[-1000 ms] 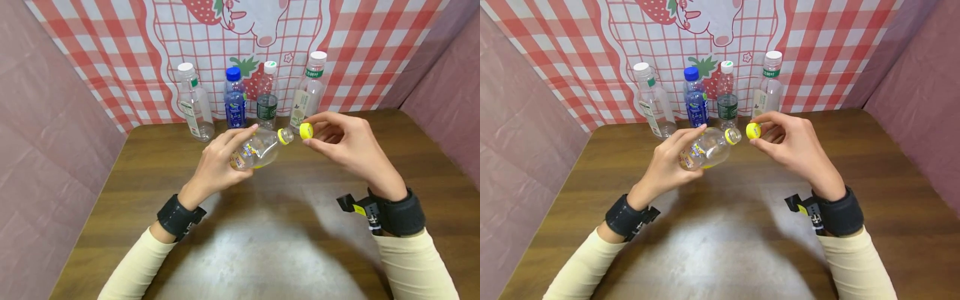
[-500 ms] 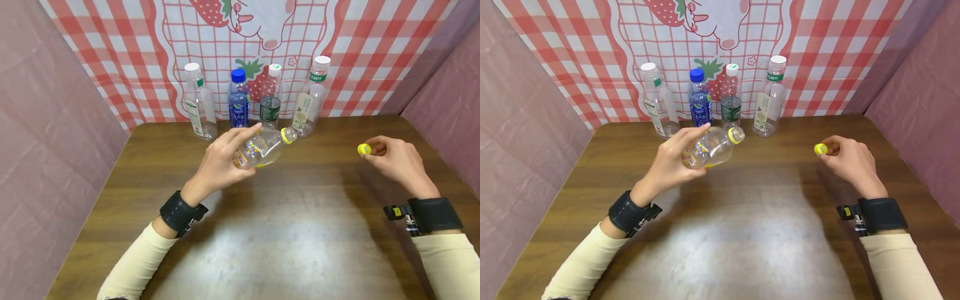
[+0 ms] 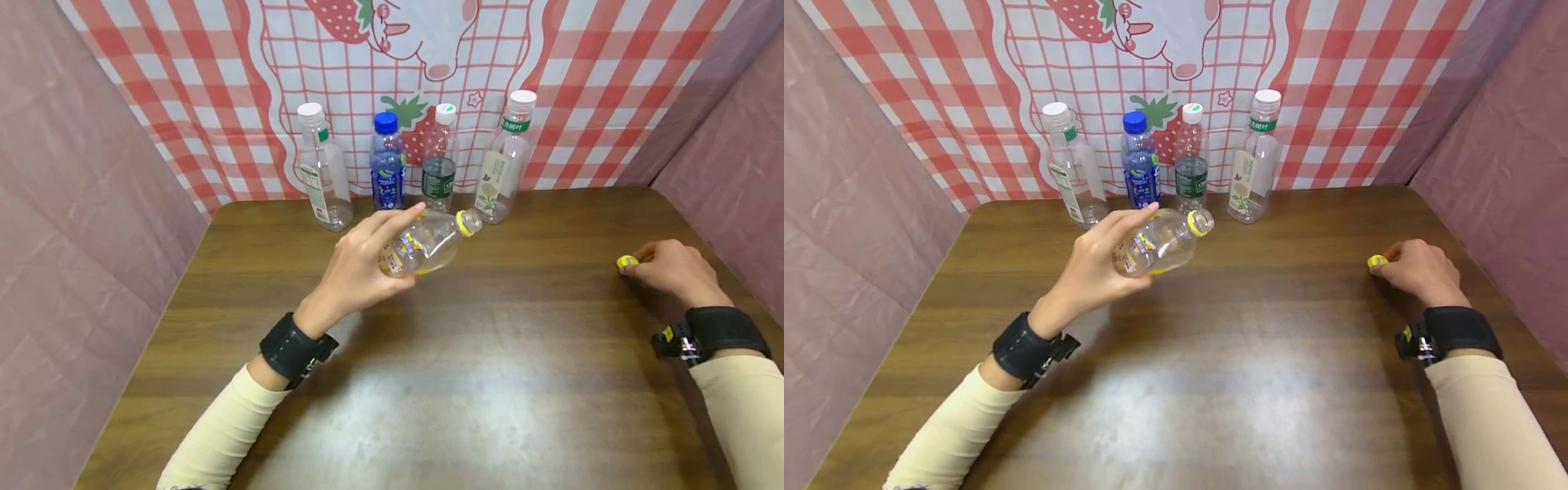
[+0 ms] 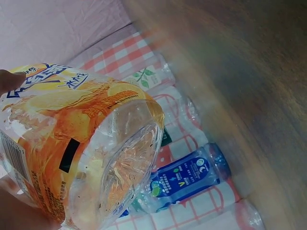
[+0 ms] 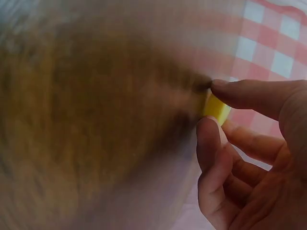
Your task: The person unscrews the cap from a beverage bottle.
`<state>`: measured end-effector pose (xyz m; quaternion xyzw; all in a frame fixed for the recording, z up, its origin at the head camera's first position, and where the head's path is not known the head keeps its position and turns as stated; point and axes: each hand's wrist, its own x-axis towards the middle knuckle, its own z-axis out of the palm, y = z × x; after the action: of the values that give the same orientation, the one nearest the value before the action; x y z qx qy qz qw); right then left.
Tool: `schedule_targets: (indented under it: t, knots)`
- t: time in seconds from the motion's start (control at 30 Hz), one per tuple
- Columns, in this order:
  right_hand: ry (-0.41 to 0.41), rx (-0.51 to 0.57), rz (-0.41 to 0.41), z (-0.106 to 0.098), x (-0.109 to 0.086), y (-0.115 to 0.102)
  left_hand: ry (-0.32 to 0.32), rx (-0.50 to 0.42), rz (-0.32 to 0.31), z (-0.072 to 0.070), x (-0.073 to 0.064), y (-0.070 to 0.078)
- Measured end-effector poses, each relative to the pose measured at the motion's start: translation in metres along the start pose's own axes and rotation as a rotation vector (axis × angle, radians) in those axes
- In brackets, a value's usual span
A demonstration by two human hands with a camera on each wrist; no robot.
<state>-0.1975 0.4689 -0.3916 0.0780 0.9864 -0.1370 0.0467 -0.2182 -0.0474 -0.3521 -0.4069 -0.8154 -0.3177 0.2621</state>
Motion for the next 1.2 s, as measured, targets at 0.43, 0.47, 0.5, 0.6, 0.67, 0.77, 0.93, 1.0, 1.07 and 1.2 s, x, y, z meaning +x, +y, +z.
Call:
schedule_targets:
  t: [0.43, 0.47, 0.5, 0.6, 0.67, 0.77, 0.93, 1.0, 1.07, 1.2]
  knots:
    - [-0.053, 0.097, 0.079, 0.010, 0.001, -0.003, -0.012, 0.000, 0.003, -0.003, 0.001, -0.002]
    - [-0.033, 0.098, 0.083, 0.010, 0.001, -0.007, -0.013, 0.000, 0.000, -0.003, 0.000, -0.002]
    - [-0.008, 0.100, 0.081, 0.010, 0.001, -0.012, -0.013, 0.001, -0.002, -0.003, -0.001, -0.003]
    - [0.070, 0.123, 0.036, 0.011, 0.002, -0.035, -0.015, 0.007, -0.004, -0.004, -0.002, -0.004]
    - [0.111, 0.152, -0.038, 0.012, 0.003, -0.055, -0.015, 0.012, -0.003, -0.005, -0.003, -0.004]
    - [0.172, 0.204, -0.167, 0.014, 0.005, -0.094, -0.008, 0.014, -0.002, -0.006, -0.002, -0.004]
    - [0.213, 0.335, -0.333, 0.018, 0.001, -0.169, -0.002, -0.006, -0.003, -0.006, -0.002, -0.002]
    - [0.208, 0.383, -0.384, 0.018, -0.003, -0.197, -0.002, -0.011, -0.004, -0.006, -0.001, -0.002]
    - [0.215, 0.406, -0.431, 0.015, -0.006, -0.222, 0.002, -0.016, -0.004, -0.006, -0.001, -0.002]
    - [0.233, 0.426, -0.508, 0.006, -0.012, -0.259, 0.025, -0.020, 0.006, -0.008, 0.000, -0.001]
